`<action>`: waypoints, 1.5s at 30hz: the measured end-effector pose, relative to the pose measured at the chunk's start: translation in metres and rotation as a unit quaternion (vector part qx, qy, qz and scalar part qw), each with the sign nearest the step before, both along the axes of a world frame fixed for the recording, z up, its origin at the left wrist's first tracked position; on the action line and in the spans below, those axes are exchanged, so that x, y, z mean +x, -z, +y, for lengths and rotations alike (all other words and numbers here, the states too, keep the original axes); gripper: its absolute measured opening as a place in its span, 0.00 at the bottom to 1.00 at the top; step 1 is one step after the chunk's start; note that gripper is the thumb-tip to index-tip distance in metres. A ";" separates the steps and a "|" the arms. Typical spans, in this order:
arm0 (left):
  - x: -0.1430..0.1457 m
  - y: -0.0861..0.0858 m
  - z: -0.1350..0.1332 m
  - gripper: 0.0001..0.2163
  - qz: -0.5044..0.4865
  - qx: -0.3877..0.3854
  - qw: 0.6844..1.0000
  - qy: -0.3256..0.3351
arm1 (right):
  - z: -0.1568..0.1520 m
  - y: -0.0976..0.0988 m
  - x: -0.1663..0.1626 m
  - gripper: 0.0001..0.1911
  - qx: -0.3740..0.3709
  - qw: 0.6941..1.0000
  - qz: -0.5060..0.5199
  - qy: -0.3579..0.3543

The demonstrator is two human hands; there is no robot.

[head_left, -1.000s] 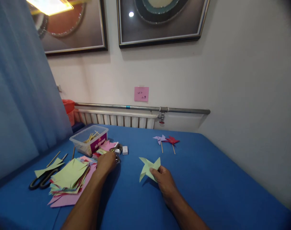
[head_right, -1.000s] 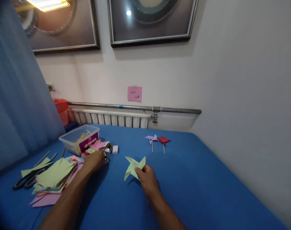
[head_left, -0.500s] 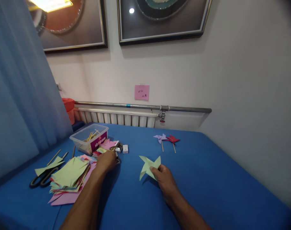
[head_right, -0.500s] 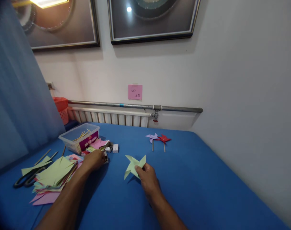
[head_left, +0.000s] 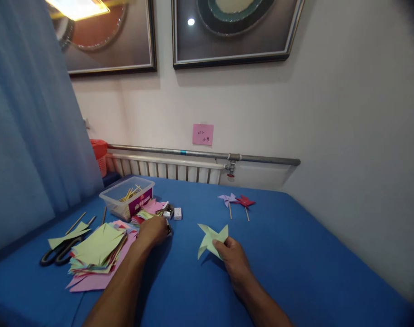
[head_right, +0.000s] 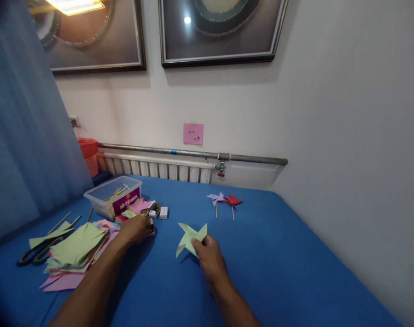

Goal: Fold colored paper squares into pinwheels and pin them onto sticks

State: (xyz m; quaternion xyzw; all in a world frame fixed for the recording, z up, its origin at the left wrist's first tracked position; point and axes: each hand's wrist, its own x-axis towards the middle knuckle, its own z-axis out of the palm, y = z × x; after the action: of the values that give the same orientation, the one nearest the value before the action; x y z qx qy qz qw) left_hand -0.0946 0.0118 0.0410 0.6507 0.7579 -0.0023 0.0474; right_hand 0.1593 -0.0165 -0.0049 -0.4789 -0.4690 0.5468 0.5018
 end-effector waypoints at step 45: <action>0.038 0.018 -0.011 0.11 -0.198 0.016 0.940 0.279 | 0.011 0.006 0.006 0.20 -0.007 0.999 0.017 0.046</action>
State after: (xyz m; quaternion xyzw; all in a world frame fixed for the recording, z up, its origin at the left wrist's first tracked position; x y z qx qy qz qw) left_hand -0.0569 0.0012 0.0226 0.8239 0.5212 0.1258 0.1833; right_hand 0.1651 -0.0060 -0.0106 -0.4943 -0.4342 0.5342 0.5308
